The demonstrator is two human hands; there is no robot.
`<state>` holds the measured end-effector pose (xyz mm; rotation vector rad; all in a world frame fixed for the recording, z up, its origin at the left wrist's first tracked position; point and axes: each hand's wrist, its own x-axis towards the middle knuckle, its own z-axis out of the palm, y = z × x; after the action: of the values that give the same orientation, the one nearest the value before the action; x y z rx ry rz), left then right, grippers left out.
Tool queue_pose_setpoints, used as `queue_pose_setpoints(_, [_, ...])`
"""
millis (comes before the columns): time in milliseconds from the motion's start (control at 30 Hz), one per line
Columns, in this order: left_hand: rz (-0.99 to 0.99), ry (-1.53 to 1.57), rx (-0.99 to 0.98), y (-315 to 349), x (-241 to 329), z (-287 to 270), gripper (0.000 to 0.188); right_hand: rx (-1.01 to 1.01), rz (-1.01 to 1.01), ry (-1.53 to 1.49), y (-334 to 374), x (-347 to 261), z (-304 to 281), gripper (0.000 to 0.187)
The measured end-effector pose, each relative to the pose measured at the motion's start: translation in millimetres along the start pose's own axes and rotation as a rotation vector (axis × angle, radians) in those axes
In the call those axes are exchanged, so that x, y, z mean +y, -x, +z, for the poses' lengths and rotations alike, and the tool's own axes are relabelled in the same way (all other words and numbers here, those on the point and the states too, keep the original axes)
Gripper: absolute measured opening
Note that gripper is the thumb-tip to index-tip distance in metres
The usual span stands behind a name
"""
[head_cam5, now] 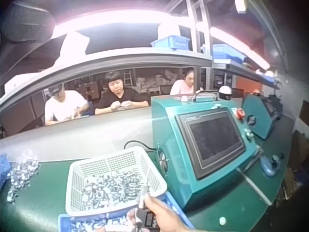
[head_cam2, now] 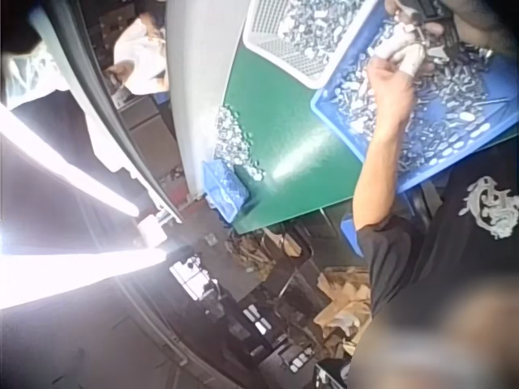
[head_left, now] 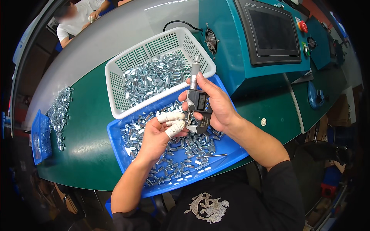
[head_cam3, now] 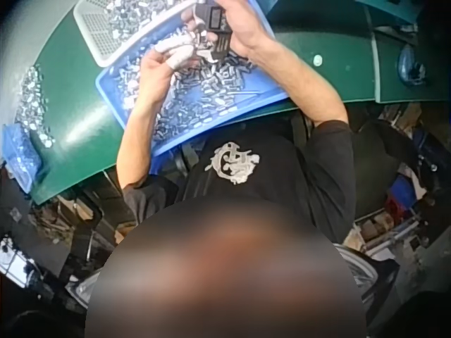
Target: Measuring small white components using a digital caliper at a manual workstation.
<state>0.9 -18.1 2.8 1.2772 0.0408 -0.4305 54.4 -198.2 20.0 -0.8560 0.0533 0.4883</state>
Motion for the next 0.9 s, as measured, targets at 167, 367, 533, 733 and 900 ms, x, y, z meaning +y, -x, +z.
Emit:
queue_pose_setpoints(167, [0.018, -0.084, -0.002, -2, -1, -2, 0.021, 0.03, -0.022, 0.056, 1, 0, 1, 0.037])
queue_pose_setpoints(367, [0.044, -0.125, 0.023, 0, 0, -2, 0.018, -0.012, -0.029, 0.087, 1, 1, 1, 0.039])
queue_pose_setpoints(533, [0.166, -0.142, 0.167, -5, 3, -13, 0.024, 0.002, -0.033, 0.05, 2, -1, -1, 0.04])
queue_pose_setpoints(733, [0.494, -0.457, 0.385, -8, 11, -23, 0.037, 0.011, -0.032, 0.063, 4, -4, -2, 0.041])
queue_pose_setpoints(900, [0.34, -1.235, 0.271, -4, 0, -14, 0.018, 0.005, -0.024, 0.059, 3, -2, -1, 0.041])
